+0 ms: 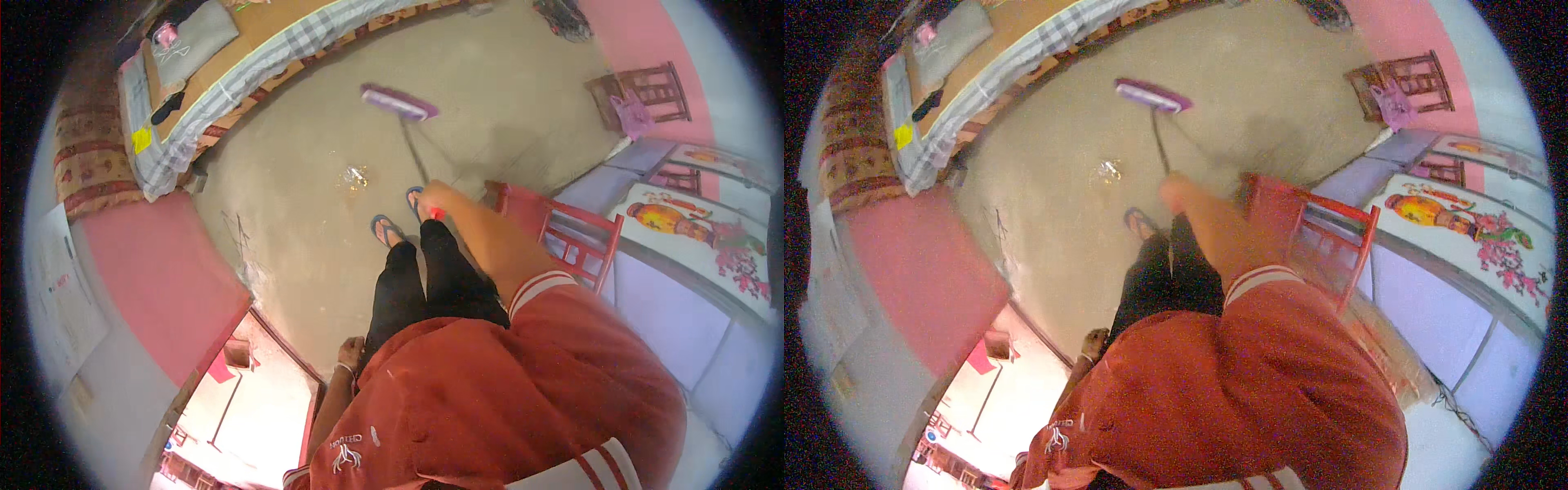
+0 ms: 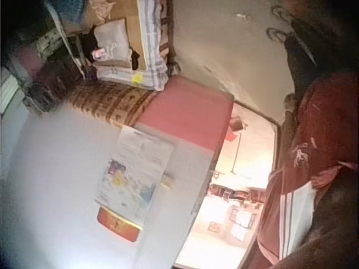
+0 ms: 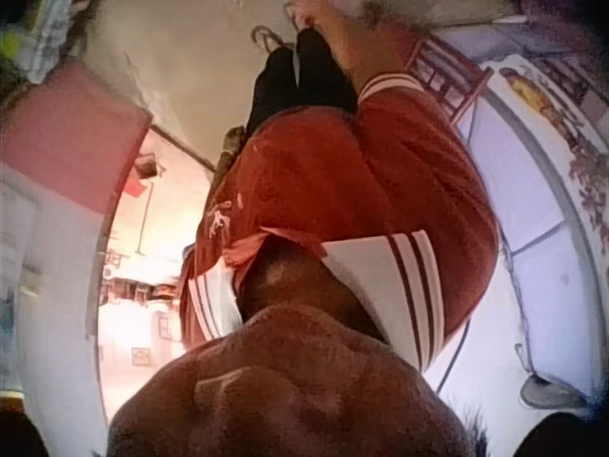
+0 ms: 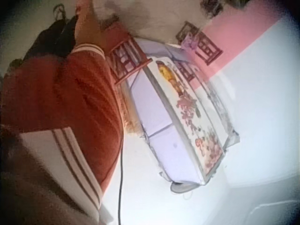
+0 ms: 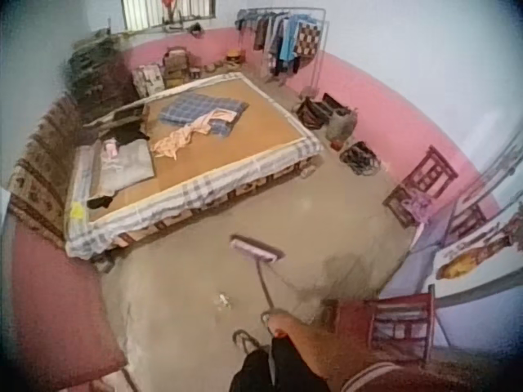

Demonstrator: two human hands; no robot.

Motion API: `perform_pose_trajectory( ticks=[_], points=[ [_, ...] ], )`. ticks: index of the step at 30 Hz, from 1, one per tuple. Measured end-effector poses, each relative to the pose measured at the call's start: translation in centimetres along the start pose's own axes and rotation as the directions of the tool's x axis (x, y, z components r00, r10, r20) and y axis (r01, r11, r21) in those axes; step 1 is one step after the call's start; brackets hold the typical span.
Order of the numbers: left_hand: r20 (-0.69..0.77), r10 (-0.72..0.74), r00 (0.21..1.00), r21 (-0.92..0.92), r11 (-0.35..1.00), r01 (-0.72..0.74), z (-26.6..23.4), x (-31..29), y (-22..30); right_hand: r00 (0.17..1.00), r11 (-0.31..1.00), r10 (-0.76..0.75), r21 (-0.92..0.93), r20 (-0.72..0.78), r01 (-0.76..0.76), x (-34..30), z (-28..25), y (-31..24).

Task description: The person sweeps the bedroom floor with a broom, sweeps debris into a dustpan, and walks to another area to sweep the floor with the broom.

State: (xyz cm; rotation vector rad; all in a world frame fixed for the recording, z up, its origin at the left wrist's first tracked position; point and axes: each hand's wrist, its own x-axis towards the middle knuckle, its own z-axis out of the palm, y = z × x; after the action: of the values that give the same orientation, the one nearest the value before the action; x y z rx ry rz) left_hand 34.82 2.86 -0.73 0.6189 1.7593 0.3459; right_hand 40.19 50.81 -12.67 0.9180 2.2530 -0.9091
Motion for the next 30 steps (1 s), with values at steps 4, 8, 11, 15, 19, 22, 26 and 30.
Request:
perform_pose_trajectory(
  ticks=[4,8,11,15,19,22,26,30],
  points=[
    [-0.054,-0.362,0.931,-0.745,0.635,0.204,-3.9,1.8,5.7,0.888,0.957,0.018,-0.264,0.460,0.118,-6.6,0.3,-6.2],
    [-0.134,-0.337,0.932,-0.797,0.596,0.101,-6.1,3.3,7.8,0.872,0.927,0.223,0.183,0.435,-0.328,-15.0,-2.8,-8.0],
    [-0.170,-0.309,0.936,-0.784,0.618,0.062,-5.8,3.4,7.2,0.899,0.915,0.164,0.278,0.406,-0.292,-18.7,-5.2,-6.8],
    [-0.148,-0.322,0.935,-0.747,0.656,0.108,-5.0,3.3,5.2,0.932,0.963,0.194,0.123,0.307,-0.241,-18.1,-7.9,-1.3],
    [-0.194,-0.165,0.967,-0.479,0.876,0.053,-4.6,2.7,2.3,0.813,0.801,-0.217,-0.378,0.540,0.464,-11.2,-8.4,4.5],
    [-0.122,-0.222,0.967,-0.283,0.942,0.180,-4.1,1.0,0.4,0.921,0.853,-0.256,0.517,0.295,0.071,-6.2,-6.7,5.8],
    [-0.264,-0.255,0.930,-0.558,0.827,0.069,-4.7,0.2,1.2,0.927,0.458,-0.203,0.867,0.317,-0.196,-5.0,-2.1,1.0],
    [-0.172,-0.322,0.931,-0.758,0.647,0.084,-6.2,0.2,3.6,0.813,0.446,-0.229,0.800,0.536,-0.402,-8.3,2.4,-8.2]
  ],
)
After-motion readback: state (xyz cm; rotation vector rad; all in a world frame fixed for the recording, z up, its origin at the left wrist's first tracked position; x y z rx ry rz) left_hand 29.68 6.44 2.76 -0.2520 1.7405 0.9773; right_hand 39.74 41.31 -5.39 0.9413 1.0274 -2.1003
